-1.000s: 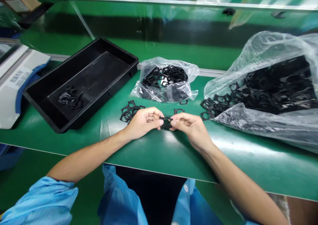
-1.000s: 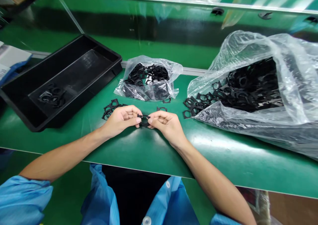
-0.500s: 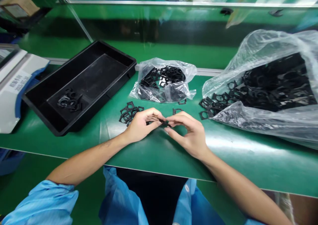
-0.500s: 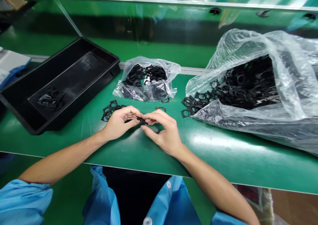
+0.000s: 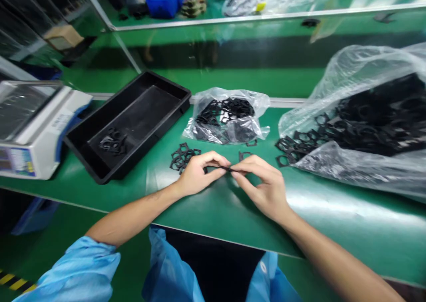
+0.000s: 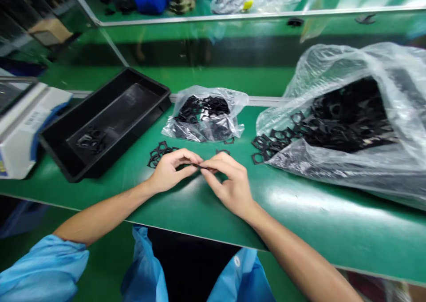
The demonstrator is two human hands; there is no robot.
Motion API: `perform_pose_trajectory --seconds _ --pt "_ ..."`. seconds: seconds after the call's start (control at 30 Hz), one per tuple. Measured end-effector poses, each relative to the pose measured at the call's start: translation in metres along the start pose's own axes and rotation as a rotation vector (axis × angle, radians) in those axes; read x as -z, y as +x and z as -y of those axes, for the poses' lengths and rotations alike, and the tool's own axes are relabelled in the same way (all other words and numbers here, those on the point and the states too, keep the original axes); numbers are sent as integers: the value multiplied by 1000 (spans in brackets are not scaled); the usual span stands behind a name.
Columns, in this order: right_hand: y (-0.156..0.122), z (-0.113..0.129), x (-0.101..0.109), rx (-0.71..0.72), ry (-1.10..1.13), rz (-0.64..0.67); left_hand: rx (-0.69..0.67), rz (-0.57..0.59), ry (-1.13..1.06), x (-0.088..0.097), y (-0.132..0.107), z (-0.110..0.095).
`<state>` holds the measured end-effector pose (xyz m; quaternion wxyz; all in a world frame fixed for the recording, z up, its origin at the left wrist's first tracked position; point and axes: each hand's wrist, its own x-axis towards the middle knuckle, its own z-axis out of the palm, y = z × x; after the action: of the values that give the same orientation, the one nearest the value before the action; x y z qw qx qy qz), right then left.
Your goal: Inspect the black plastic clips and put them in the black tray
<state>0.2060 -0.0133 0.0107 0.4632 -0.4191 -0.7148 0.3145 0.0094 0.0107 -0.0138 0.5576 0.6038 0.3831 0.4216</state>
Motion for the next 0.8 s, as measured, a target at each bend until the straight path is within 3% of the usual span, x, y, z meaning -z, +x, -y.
perform_pose_trajectory --seconds 0.23,0.33,0.4,0.5,0.57,0.63,0.73,0.8 --pt "8 -8 5 -233 146 13 -104 31 203 -2 9 -13" --pt "11 -12 3 -248 151 62 -153 42 365 0 7 -22" --pt "13 -15 3 -210 116 112 -203 24 472 11 3 -29" --pt "14 -20 2 -109 9 148 -232 -136 639 51 -7 -46" --pt "13 -24 2 -50 -61 142 -206 -354 769 93 -16 -61" --pt "13 -28 1 -24 -108 138 -138 -496 898 141 -25 -75" --pt "13 -31 0 -25 -146 137 34 -506 1046 203 -38 -86" --pt "13 -32 0 -29 -156 144 157 -451 1161 226 -45 -87"
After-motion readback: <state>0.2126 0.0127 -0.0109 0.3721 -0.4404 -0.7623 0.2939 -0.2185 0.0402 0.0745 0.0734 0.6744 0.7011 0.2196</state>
